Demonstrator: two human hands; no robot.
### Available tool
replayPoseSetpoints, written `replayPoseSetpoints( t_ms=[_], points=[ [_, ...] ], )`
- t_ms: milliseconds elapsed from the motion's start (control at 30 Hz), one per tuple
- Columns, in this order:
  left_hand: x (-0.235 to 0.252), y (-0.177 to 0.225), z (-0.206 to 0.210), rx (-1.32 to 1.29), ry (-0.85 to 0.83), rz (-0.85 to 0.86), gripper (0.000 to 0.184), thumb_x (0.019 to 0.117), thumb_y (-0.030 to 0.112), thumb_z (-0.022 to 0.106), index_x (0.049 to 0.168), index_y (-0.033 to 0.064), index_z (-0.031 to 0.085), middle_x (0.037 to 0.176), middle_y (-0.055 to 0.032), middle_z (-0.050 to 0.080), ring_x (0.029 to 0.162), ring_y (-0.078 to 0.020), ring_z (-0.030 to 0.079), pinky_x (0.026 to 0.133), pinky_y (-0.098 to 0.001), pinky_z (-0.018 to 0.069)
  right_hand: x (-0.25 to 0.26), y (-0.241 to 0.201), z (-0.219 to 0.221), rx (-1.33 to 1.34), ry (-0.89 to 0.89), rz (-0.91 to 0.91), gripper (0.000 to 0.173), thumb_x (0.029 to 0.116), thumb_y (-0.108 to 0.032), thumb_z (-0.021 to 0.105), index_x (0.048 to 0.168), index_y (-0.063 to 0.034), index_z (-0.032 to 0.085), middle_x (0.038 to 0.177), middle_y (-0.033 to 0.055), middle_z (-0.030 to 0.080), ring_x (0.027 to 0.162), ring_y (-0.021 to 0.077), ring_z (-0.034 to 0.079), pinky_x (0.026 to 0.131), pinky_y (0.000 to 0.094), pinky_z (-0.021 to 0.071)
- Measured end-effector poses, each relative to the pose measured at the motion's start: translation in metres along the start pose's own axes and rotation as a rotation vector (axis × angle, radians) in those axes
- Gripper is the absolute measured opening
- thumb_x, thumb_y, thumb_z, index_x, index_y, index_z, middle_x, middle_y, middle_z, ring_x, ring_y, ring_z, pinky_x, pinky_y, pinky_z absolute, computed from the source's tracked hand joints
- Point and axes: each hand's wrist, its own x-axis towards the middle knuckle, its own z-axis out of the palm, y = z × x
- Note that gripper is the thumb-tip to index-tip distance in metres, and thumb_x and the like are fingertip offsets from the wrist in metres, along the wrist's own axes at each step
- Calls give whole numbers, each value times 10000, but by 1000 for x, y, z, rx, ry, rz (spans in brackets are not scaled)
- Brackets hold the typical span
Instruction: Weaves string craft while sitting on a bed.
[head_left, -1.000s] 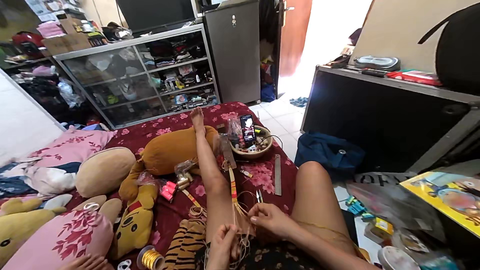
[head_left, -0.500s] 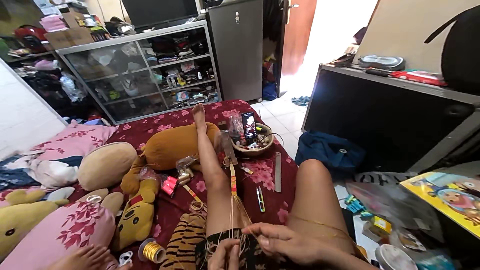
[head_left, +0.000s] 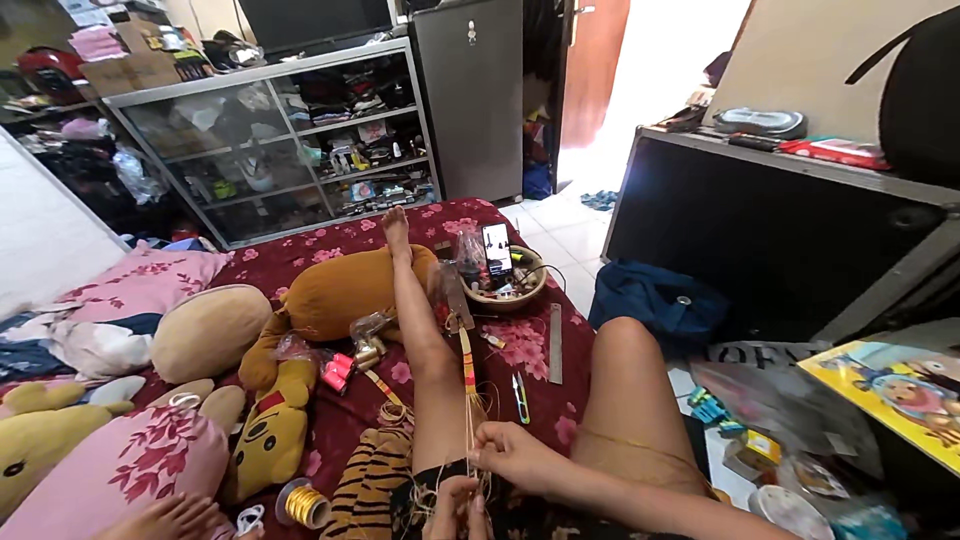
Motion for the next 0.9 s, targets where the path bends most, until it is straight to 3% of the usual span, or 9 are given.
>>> replayPoseSetpoints(
  t_ms=[133, 233, 367, 467, 533, 633, 700, 767, 900],
  points=[
    [0, 0, -1, 55, 14, 11, 224, 935, -47, 540, 1123, -161, 582, 773, -136, 678, 612, -51, 632, 630, -226, 561, -3, 0, 2, 74, 36, 6, 157, 1031, -183, 562, 980, -38, 592, 762, -41, 534, 629, 10, 451, 593, 209, 373],
    [0, -2, 1, 81, 14, 3, 284, 922, -43, 542, 1179, -150, 597, 730, -110, 663, 574, -51, 603, 597, -226, 544, -3, 4, -1, 147, 37, -4, 125, 1015, -153, 563, 910, -86, 568, 737, -68, 521, 622, 7, 460, 598, 208, 384],
    [2, 4, -1, 152, -11, -49, 321, 924, -33, 535, 1220, -134, 612, 684, -100, 637, 530, -69, 558, 556, -239, 513, -2, 6, -3, 228, 26, 13, 139, 1013, -136, 548, 875, -122, 546, 664, -91, 445, 517, 4, 356, 500, 195, 304],
    [3, 9, -5, 198, -62, -89, 276, 941, -24, 529, 1166, -118, 657, 802, -156, 685, 587, -105, 591, 605, -270, 535, -6, 7, -4, 217, 15, -7, 126, 1017, -153, 537, 895, -125, 547, 649, -100, 432, 506, -9, 351, 488, 183, 300],
    [4, 10, -6, 223, -85, -94, 249, 925, -31, 529, 1092, -123, 688, 843, -181, 707, 640, -139, 637, 650, -294, 555, -13, 6, -8, 8, 1, -70, 152, 1036, -213, 538, 1022, -70, 586, 750, -44, 514, 623, 28, 461, 598, 225, 398],
    [3, 2, -7, 237, -54, -7, 255, 904, -23, 523, 1043, -116, 715, 871, -184, 728, 699, -139, 672, 691, -273, 561, -36, -5, -9, -365, -16, -186, 289, 1057, -227, 524, 1192, 22, 581, 859, 147, 636, 770, 247, 641, 746, 445, 542],
    [4, 5, -8, 209, -61, 42, 284, 926, -4, 508, 1072, -125, 720, 936, -207, 734, 821, -179, 708, 803, -294, 574, -50, -18, -10, -496, -89, -234, 293, 1078, -202, 469, 1171, 51, 583, 908, 214, 666, 864, 340, 682, 809, 523, 539],
    [5, 10, -7, 173, -82, 62, 296, 939, -3, 494, 1079, -145, 712, 920, -222, 725, 829, -198, 701, 820, -299, 565, -57, -30, -10, -554, -218, -231, 324, 1101, -174, 412, 1153, 89, 593, 933, 267, 669, 923, 397, 681, 860, 562, 514],
    [6, 14, -6, 158, -91, 47, 294, 966, -7, 476, 1061, -161, 707, 924, -238, 731, 818, -193, 710, 826, -297, 565, -54, -21, -8, -501, -284, -295, 334, 1100, -156, 395, 1108, 109, 597, 900, 276, 652, 891, 391, 669, 824, 549, 506]
  ],
)
